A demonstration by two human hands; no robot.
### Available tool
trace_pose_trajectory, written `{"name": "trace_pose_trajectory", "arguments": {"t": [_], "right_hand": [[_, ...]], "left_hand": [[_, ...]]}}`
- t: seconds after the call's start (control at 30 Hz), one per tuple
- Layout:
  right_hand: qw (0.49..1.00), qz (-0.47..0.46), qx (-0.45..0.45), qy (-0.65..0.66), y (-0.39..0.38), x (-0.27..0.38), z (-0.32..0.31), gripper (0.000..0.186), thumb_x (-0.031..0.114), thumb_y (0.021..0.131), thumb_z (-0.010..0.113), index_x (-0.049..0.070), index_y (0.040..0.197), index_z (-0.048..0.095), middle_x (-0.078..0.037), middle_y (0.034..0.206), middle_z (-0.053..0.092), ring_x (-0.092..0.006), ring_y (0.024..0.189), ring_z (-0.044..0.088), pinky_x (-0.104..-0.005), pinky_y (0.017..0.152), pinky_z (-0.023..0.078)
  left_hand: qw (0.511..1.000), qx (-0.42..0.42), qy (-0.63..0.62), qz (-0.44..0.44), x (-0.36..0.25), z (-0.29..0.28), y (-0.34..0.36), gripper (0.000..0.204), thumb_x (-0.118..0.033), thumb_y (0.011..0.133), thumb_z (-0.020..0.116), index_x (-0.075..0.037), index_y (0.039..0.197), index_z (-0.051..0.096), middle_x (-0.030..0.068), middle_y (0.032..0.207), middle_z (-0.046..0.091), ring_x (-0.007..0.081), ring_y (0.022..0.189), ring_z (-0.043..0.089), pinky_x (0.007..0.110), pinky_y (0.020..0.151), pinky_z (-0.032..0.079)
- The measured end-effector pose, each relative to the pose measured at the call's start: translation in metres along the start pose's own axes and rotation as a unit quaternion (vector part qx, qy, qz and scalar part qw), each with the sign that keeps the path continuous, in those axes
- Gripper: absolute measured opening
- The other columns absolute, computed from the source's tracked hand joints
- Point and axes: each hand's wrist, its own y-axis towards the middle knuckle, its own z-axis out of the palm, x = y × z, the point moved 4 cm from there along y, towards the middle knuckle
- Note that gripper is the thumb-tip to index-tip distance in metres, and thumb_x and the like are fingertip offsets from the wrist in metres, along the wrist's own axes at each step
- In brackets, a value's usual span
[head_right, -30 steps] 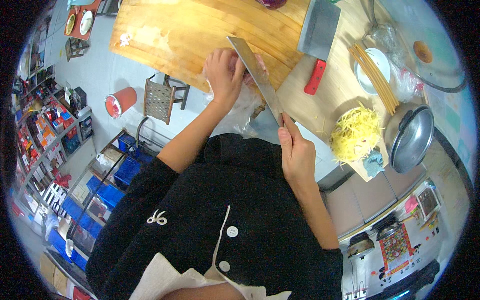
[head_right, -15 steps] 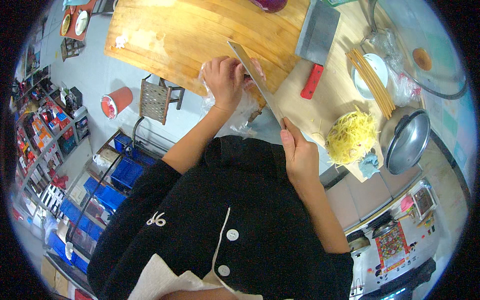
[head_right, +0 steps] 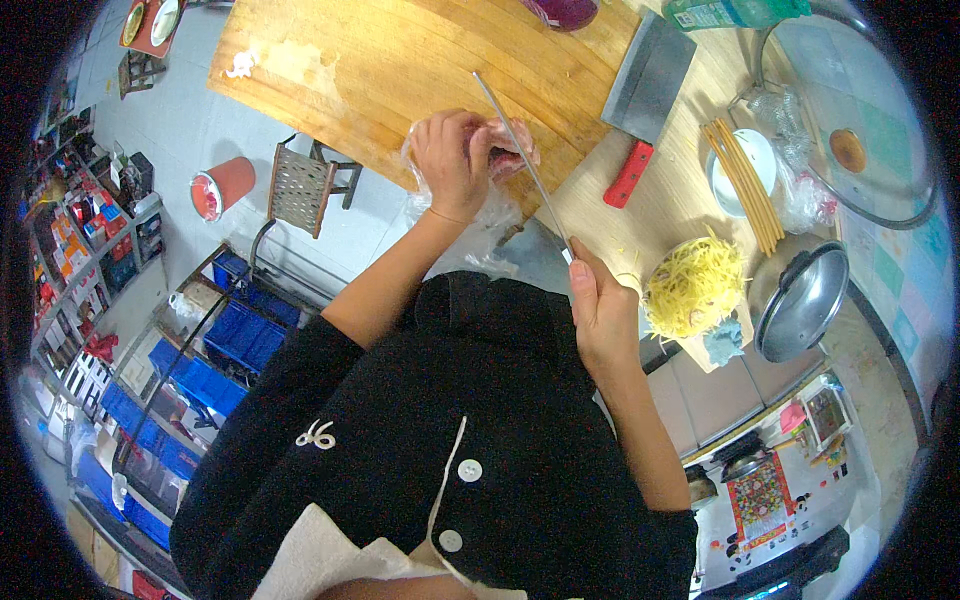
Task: The person retrieves a plastic-wrapped piece of meat from the refrigerator, places it on a wooden cutting board, and uses a knife to cut it into smaller pieces. The person also handles a metal pot and a bowl of shredded vegetables during the sequence.
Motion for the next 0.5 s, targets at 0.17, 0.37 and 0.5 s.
{"name": "trace_pose_trajectory", "arguments": {"t": [0.17,0.37,0.5], "right_hand": [[0.999,0.038,0.001,0.018,-0.002,-0.002,-0.002,0.044,0.033,0.094,0.042,-0.003,0.114,0.057,-0.005,0.057,0.048,-0.0112,0.050,0.045,-0.0266,0.051,0.039],[1.000,0.003,-0.015,0.021,-0.014,0.001,-0.001,0.043,0.032,0.095,0.041,-0.003,0.114,0.057,-0.002,0.055,0.044,-0.0082,0.047,0.041,-0.0244,0.046,0.035],[0.999,-0.007,-0.005,0.047,-0.015,-0.001,0.003,0.043,0.032,0.095,0.040,-0.003,0.114,0.057,-0.001,0.057,0.045,-0.0083,0.047,0.040,-0.0249,0.045,0.034]], "left_hand": [[0.996,0.078,0.014,0.040,-0.008,-0.014,-0.004,0.065,-0.034,0.056,0.078,-0.007,0.108,0.048,0.0097,0.104,0.050,0.0282,0.099,0.046,0.045,0.091,0.029],[0.989,0.148,0.016,0.009,-0.009,-0.017,-0.008,0.078,-0.028,0.050,0.082,-0.006,0.114,0.044,0.0126,0.110,0.047,0.0314,0.105,0.044,0.047,0.092,0.030],[0.987,0.161,0.009,0.000,-0.007,-0.015,-0.010,0.075,-0.022,0.050,0.082,-0.006,0.113,0.046,0.0134,0.109,0.048,0.0326,0.103,0.045,0.044,0.087,0.035]]}}
